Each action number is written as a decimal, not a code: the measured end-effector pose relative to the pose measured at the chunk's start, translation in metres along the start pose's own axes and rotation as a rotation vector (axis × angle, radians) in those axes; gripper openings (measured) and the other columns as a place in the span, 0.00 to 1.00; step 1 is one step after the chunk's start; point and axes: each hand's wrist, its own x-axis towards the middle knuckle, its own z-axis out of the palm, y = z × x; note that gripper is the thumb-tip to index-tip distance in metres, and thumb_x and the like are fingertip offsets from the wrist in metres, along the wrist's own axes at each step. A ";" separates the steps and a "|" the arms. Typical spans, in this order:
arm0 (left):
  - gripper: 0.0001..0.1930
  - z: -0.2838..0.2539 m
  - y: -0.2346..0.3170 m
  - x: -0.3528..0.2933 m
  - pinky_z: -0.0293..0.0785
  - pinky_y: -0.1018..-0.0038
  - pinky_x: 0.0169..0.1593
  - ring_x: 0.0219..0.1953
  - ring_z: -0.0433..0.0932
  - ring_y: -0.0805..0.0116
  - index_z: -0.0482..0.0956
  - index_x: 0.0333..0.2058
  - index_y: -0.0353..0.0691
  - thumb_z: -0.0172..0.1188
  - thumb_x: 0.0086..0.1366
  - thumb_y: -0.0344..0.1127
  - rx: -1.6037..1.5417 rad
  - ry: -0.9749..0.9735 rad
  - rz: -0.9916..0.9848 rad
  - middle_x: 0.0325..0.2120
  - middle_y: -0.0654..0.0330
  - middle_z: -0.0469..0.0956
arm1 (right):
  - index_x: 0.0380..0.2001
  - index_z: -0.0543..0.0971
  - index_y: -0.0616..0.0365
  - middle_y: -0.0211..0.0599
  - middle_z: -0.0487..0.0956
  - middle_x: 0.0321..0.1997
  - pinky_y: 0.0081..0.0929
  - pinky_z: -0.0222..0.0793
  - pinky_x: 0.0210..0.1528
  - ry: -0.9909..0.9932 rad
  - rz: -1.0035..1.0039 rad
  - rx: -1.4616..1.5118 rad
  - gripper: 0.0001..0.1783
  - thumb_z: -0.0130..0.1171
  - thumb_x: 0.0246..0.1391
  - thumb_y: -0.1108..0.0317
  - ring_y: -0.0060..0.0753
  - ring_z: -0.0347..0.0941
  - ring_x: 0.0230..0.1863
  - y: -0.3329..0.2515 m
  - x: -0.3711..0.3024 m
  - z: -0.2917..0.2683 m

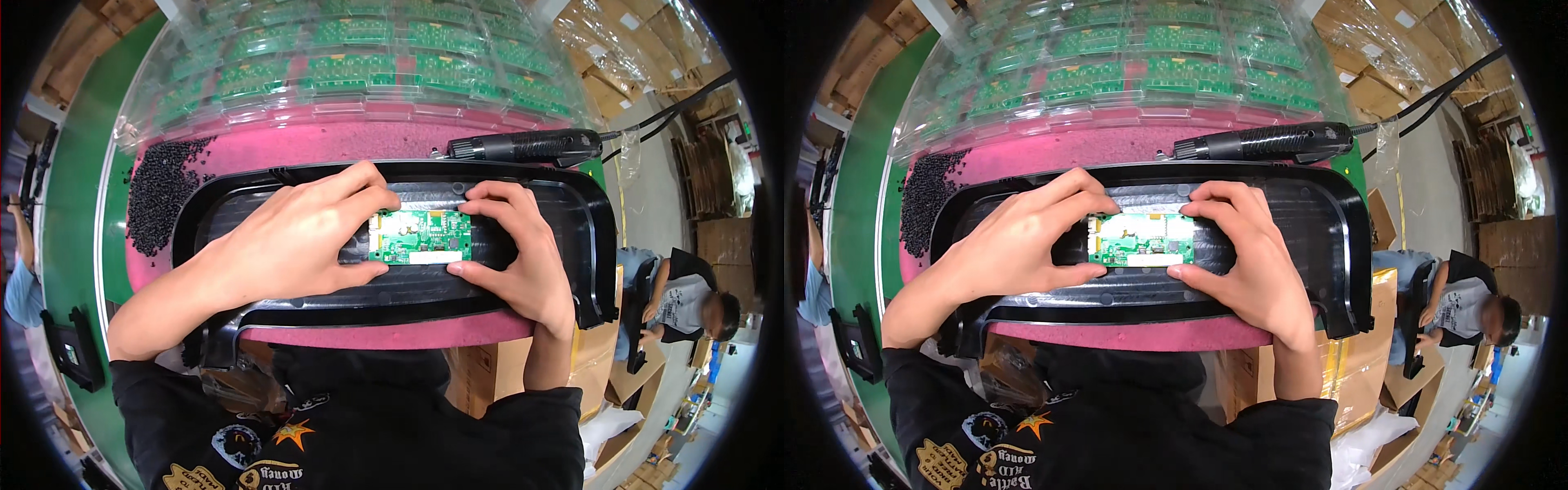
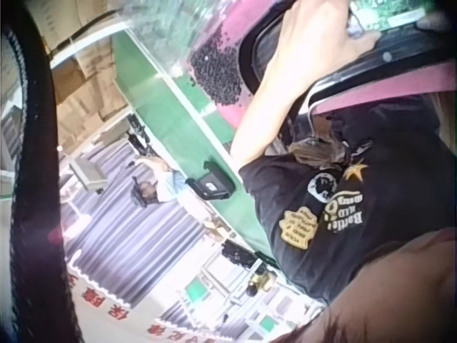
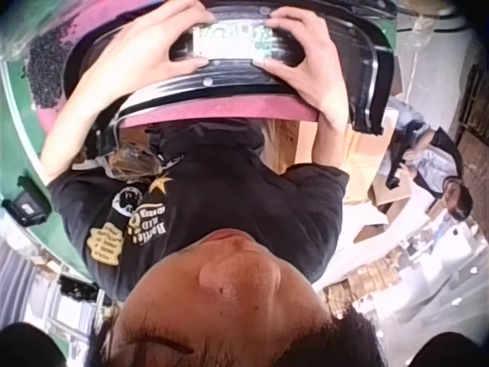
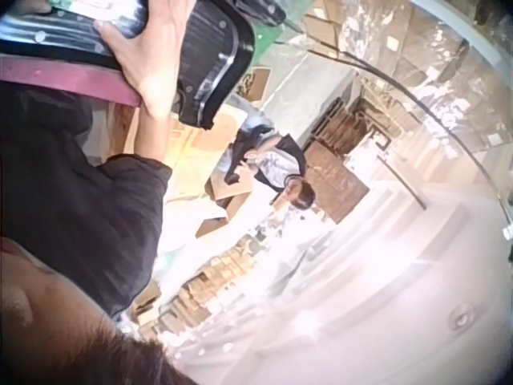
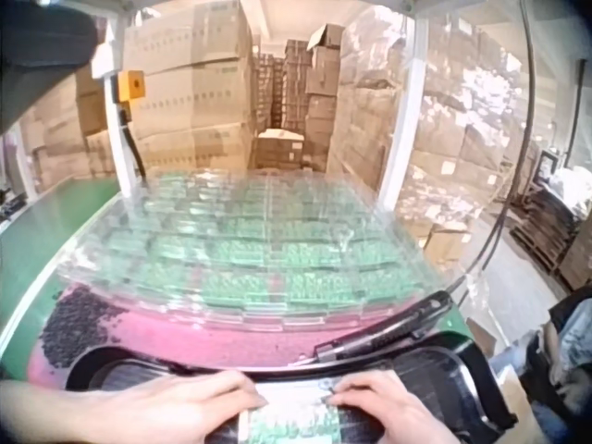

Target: Assembling a circuit board into a plastic casing using an electric screwdriver.

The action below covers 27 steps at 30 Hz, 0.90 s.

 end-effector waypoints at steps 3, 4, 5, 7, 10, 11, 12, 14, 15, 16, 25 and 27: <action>0.27 0.001 0.000 0.001 0.77 0.66 0.42 0.41 0.77 0.54 0.74 0.46 0.36 0.72 0.46 0.33 0.014 -0.031 -0.016 0.42 0.57 0.72 | 0.43 0.77 0.59 0.38 0.72 0.50 0.34 0.65 0.54 -0.020 -0.001 -0.030 0.29 0.74 0.32 0.73 0.44 0.67 0.51 -0.001 0.000 -0.001; 0.27 0.002 -0.001 0.002 0.77 0.66 0.42 0.41 0.77 0.54 0.74 0.46 0.36 0.72 0.46 0.32 0.018 -0.028 -0.008 0.42 0.56 0.72 | 0.44 0.77 0.59 0.38 0.72 0.50 0.34 0.64 0.54 -0.022 -0.005 -0.035 0.29 0.74 0.32 0.73 0.44 0.67 0.51 0.000 0.000 -0.002; 0.27 0.003 -0.001 0.002 0.77 0.66 0.42 0.41 0.77 0.54 0.74 0.46 0.36 0.72 0.46 0.32 0.022 -0.024 0.000 0.42 0.56 0.72 | 0.44 0.77 0.59 0.38 0.72 0.51 0.34 0.64 0.55 -0.024 -0.010 -0.040 0.29 0.74 0.32 0.73 0.44 0.67 0.51 0.000 0.000 -0.002; 0.27 0.004 -0.002 0.002 0.77 0.66 0.41 0.41 0.77 0.55 0.73 0.46 0.36 0.72 0.46 0.32 0.024 -0.022 0.006 0.42 0.56 0.72 | 0.44 0.77 0.59 0.38 0.72 0.50 0.34 0.64 0.55 -0.025 0.001 -0.038 0.29 0.74 0.33 0.73 0.44 0.66 0.51 -0.001 -0.001 -0.001; 0.28 0.005 -0.003 0.001 0.77 0.67 0.40 0.41 0.78 0.55 0.73 0.47 0.36 0.72 0.45 0.32 0.025 -0.011 0.024 0.42 0.56 0.72 | 0.44 0.77 0.59 0.38 0.72 0.50 0.34 0.64 0.55 -0.026 0.012 -0.041 0.29 0.73 0.33 0.73 0.44 0.66 0.52 -0.002 -0.001 0.000; 0.28 0.005 -0.004 0.001 0.77 0.67 0.39 0.40 0.78 0.55 0.73 0.47 0.36 0.72 0.45 0.32 0.022 -0.005 0.036 0.42 0.56 0.72 | 0.44 0.77 0.60 0.38 0.72 0.51 0.34 0.64 0.55 -0.026 0.012 -0.045 0.29 0.73 0.33 0.73 0.44 0.66 0.52 -0.002 -0.001 0.000; 0.28 0.005 -0.004 0.001 0.77 0.67 0.39 0.40 0.78 0.55 0.73 0.47 0.36 0.72 0.45 0.32 0.020 -0.004 0.033 0.42 0.56 0.72 | 0.44 0.77 0.60 0.38 0.72 0.51 0.34 0.64 0.55 -0.029 0.012 -0.044 0.29 0.73 0.33 0.73 0.44 0.66 0.52 -0.002 -0.001 0.000; 0.28 0.005 -0.005 0.001 0.77 0.67 0.37 0.38 0.78 0.56 0.73 0.46 0.36 0.72 0.45 0.32 0.020 -0.007 0.041 0.41 0.57 0.71 | 0.45 0.77 0.60 0.38 0.72 0.51 0.35 0.63 0.55 -0.033 0.018 -0.049 0.30 0.73 0.33 0.73 0.44 0.66 0.52 -0.002 -0.001 0.000; 0.28 0.005 -0.006 0.001 0.77 0.67 0.37 0.38 0.78 0.56 0.73 0.46 0.36 0.72 0.45 0.32 0.019 -0.005 0.037 0.41 0.57 0.71 | 0.45 0.77 0.60 0.38 0.72 0.51 0.35 0.63 0.55 -0.037 0.016 -0.048 0.30 0.73 0.33 0.73 0.44 0.66 0.52 -0.003 0.000 0.001; 0.28 0.005 -0.007 0.001 0.77 0.68 0.36 0.38 0.78 0.56 0.73 0.46 0.36 0.72 0.45 0.32 0.028 0.004 0.048 0.41 0.57 0.71 | 0.45 0.77 0.60 0.38 0.72 0.51 0.35 0.63 0.55 -0.036 0.019 -0.050 0.30 0.73 0.32 0.73 0.44 0.66 0.52 -0.003 0.001 0.001; 0.27 0.006 -0.011 -0.002 0.77 0.65 0.37 0.39 0.77 0.55 0.71 0.46 0.35 0.72 0.48 0.35 0.052 0.009 0.082 0.41 0.56 0.70 | 0.45 0.77 0.60 0.39 0.72 0.51 0.35 0.64 0.56 -0.042 0.036 -0.083 0.31 0.74 0.30 0.74 0.44 0.67 0.53 -0.007 0.002 0.002; 0.28 0.005 -0.009 -0.003 0.77 0.64 0.39 0.41 0.76 0.54 0.69 0.47 0.34 0.72 0.49 0.35 0.052 -0.020 0.077 0.43 0.55 0.69 | 0.45 0.77 0.60 0.39 0.72 0.51 0.35 0.65 0.56 -0.038 0.041 -0.099 0.32 0.74 0.28 0.74 0.44 0.67 0.53 -0.008 0.002 0.002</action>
